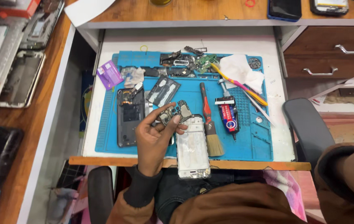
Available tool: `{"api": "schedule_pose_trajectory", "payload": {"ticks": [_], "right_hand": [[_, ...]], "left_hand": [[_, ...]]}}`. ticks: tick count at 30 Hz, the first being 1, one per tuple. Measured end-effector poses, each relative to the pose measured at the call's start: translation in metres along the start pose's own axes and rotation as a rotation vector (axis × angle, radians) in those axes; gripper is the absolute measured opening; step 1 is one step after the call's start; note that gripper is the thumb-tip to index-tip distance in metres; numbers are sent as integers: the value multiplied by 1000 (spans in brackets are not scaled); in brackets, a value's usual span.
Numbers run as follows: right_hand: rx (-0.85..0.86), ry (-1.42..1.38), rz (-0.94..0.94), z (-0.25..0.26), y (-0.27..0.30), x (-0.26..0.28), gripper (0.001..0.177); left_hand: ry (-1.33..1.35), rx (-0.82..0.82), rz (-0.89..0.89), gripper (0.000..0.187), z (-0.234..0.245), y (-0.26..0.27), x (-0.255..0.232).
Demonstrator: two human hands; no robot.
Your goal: The person disassembles a smartphone, removing the back cover and battery to access the internal components. They then handle the motherboard, detaching a small circuit board and placing it on the workbench.
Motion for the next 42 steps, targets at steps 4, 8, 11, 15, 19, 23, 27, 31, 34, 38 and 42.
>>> {"api": "schedule_pose_trajectory", "payload": {"ticks": [4,8,11,15,19,23,27,31,34,38,42], "right_hand": [[-3,15,19,-3,-11,5,55],[1,7,56,-13,-28,12,54],[25,-3,104,-29,-43,20,54],[94,19,169,-67,-62,18,53],[210,255,15,-124,-68,-34,56],[405,121,-366,-156,-47,-103,52],[402,-59,-492,-165,-29,-129,38],[438,-7,-495,-164,-25,-136,35],[450,-120,-515,-167,-24,-135,36],[442,-302,-558,-173,-20,-137,33],[450,-380,-586,-179,-13,-142,23]], "left_hand": [[11,-1,-3,42,-1,0,0],[-8,-21,13,42,2,0,1],[18,-11,-32,42,2,0,-2],[60,-33,-52,41,4,0,-5],[99,-38,-68,42,5,2,-7],[148,-5,-79,41,2,2,-8],[127,-10,-74,41,4,1,-7],[118,4,-103,42,4,2,-7],[109,-26,-90,41,8,2,-7],[60,-26,-83,40,7,2,-7],[46,-35,-67,40,6,2,-4]]}}
Point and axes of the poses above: each hand's wrist, its own y-axis away from the middle knuckle, its own z-axis out of the back of the hand, x = y × z, the point moved 8 cm from there along -y, towards the middle knuckle, and after that the axes turned 9 degrees about y, right-handed, at the moved point
